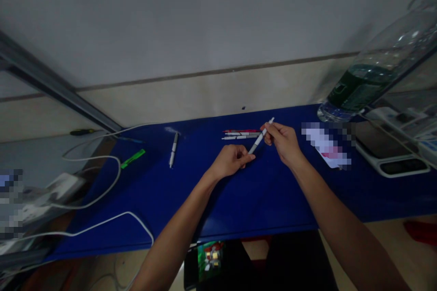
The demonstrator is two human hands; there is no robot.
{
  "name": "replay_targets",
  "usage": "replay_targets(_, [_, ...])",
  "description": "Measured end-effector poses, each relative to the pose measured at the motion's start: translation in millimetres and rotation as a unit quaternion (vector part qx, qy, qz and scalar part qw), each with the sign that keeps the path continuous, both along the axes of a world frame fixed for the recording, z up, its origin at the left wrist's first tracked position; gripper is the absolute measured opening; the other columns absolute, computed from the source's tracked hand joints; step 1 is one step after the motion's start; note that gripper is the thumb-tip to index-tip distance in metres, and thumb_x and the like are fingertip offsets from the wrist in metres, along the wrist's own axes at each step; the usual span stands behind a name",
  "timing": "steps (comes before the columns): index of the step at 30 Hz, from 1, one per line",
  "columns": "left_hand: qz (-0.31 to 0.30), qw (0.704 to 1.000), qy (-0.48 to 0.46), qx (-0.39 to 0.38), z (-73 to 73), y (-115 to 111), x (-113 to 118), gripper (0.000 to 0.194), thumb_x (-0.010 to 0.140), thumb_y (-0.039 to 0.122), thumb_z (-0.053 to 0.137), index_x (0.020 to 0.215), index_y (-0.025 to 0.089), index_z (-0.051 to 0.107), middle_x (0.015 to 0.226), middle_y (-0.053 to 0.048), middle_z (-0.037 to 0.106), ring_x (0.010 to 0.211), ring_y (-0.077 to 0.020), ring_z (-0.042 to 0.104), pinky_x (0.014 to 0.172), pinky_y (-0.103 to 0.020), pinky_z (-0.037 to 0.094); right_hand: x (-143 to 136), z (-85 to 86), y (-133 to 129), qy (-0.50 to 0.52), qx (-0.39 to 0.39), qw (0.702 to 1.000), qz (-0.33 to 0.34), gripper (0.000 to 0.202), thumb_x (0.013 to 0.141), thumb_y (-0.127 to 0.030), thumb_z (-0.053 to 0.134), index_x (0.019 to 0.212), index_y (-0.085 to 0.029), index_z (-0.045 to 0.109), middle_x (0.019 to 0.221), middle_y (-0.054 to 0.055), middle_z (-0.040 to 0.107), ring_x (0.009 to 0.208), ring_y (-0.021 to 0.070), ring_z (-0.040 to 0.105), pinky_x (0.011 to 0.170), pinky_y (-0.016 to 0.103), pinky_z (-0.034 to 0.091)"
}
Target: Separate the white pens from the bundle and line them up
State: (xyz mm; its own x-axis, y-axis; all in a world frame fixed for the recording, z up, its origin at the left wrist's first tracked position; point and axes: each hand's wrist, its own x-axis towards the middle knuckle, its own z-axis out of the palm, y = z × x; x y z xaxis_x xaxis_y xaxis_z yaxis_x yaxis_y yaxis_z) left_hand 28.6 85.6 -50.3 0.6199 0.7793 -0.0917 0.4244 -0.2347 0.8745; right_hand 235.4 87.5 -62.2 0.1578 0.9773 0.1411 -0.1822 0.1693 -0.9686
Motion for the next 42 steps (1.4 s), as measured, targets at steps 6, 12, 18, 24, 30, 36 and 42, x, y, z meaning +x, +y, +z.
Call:
replay_targets(6, [0.012, 0.987, 0.098, 0.129, 6.5, -7, 6, 0.038, 0.096, 0.047, 0.054, 0.076, 0.016, 0.06, 0.062, 0.001, 0.059, 0.054, -0.0106, 0.049, 0.055, -0.024, 0.028, -8, 2.8, -4, 0.001, 0.01, 0.997, -0.074, 0.032, 0.084, -0.048, 0.071, 0.072, -0.019, 0.071, 0.05, -0.003, 0.049, 0.043, 0.0089, 0.039, 0.043, 0.027, 0.026])
replay_targets(12, [0.001, 0.978, 0.124, 0.171, 9.0, -11, 12, 0.036, 0.101, 0.041, 0.044, 0.078, 0.017, 0.058, 0.069, -0.002, 0.061, 0.06, -0.0129, 0.052, 0.06, -0.025, 0.031, -10, 0.2, 0, 0.024, 0.016, 0.993, -0.112, 0.028, 0.082, -0.05, 0.074, 0.077, -0.022, 0.075, 0.057, -0.002, 0.053, 0.053, 0.0103, 0.044, 0.05, 0.027, 0.034])
replay_targets(18, [-0.036, 0.996, -0.061, -0.063, 4.4, -10, 12, 0.048, 0.103, 0.052, 0.027, 0.077, 0.018, 0.047, 0.064, 0.001, 0.054, 0.058, -0.01, 0.048, 0.06, -0.023, 0.037, -8, 6.3, 1, 0.292, -0.067, 0.95, 0.086, 0.041, 0.085, -0.062, 0.065, 0.084, -0.022, 0.069, 0.085, 0.004, 0.068, 0.077, 0.0172, 0.061, 0.072, 0.033, 0.051])
replay_targets(24, [-0.027, 0.984, -0.095, -0.15, 2.5, -9, 12, 0.053, 0.1, 0.06, 0.03, 0.075, 0.017, 0.049, 0.06, 0.002, 0.05, 0.052, -0.0088, 0.042, 0.053, -0.023, 0.032, -6, 18.3, -8, 0.414, -0.078, 0.888, 0.185, 0.05, 0.096, -0.064, 0.042, 0.087, -0.019, 0.064, 0.055, -0.004, 0.039, 0.053, 0.0129, 0.043, 0.066, 0.033, 0.048])
replay_targets(30, [0.007, 0.988, -0.076, -0.133, -5.9, -5, 13, 0.06, 0.099, 0.063, 0.032, 0.075, 0.015, 0.059, 0.055, 0.002, 0.051, 0.046, -0.0079, 0.038, 0.049, -0.022, 0.029, -7, 25.6, -14, 0.442, -0.072, 0.872, 0.199, 0.046, 0.097, -0.059, 0.038, 0.074, -0.021, 0.051, 0.06, -0.003, 0.033, 0.054, 0.0131, 0.037, 0.061, 0.031, 0.043])
replay_targets(36, [0.101, 0.995, 0.01, -0.004, -6.9, 3, 8, 0.057, 0.102, 0.056, 0.028, 0.079, 0.016, 0.061, 0.06, -0.001, 0.057, 0.055, -0.0118, 0.054, 0.058, -0.023, 0.041, -4, 29.8, -14, 0.451, -0.042, 0.876, 0.167, 0.044, 0.092, -0.056, 0.045, 0.065, -0.023, 0.034, 0.06, -0.003, 0.03, 0.055, 0.0137, 0.033, 0.057, 0.031, 0.039])
replay_targets(42, [0.17, 0.905, 0.327, 0.212, -0.5, 10, -9, 0.049, 0.103, 0.049, 0.031, 0.092, 0.02, 0.068, 0.086, -0.01, 0.071, 0.08, -0.0247, 0.069, 0.071, -0.032, 0.048, 2, 27.5, -12, 0.455, -0.016, 0.874, 0.172, 0.045, 0.085, -0.046, 0.053, 0.064, -0.022, 0.021, 0.059, -0.003, 0.026, 0.054, 0.0131, 0.03, 0.055, 0.029, 0.038])
